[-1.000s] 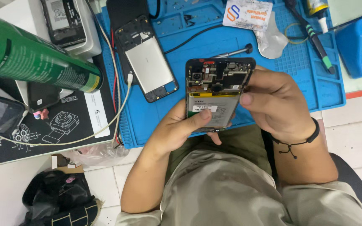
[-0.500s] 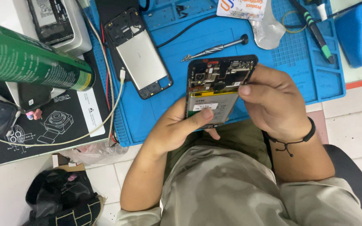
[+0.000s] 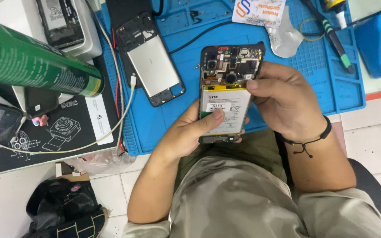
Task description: The person works on a disassembled smartphone at a repair bench, pressing on the exposed motherboard and battery, spraying the internals with an aerosol cleaner, and repositioning components. They then close the phone, power it on, and hold it while the realme boot screen appears, pressing the side buttons.
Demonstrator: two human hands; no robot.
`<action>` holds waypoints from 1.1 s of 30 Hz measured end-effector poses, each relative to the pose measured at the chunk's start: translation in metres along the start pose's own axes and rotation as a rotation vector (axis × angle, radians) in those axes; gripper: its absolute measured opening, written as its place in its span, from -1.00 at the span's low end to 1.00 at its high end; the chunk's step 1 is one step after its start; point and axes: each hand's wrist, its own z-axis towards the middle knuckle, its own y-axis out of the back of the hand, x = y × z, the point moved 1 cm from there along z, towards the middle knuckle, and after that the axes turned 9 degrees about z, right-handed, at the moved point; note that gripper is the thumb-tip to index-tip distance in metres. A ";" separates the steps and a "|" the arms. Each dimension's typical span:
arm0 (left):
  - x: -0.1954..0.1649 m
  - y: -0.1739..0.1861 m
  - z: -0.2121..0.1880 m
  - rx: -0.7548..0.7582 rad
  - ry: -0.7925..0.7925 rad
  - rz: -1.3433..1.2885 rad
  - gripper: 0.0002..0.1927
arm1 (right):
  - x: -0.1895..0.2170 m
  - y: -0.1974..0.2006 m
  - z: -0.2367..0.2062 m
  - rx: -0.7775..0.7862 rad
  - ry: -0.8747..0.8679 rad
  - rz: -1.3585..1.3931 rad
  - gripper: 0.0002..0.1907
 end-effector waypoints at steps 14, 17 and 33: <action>0.004 0.012 0.012 -0.174 -0.091 -0.123 -0.48 | -0.012 -0.016 -0.006 -0.163 0.536 -0.838 -0.82; 0.014 0.017 0.012 -0.189 -0.093 -0.131 -0.47 | -0.010 -0.029 -0.011 -0.070 0.717 -1.218 -0.80; 0.032 0.026 0.006 -0.223 -0.151 0.048 -0.45 | -0.024 -0.054 0.002 0.024 0.888 -1.528 -0.60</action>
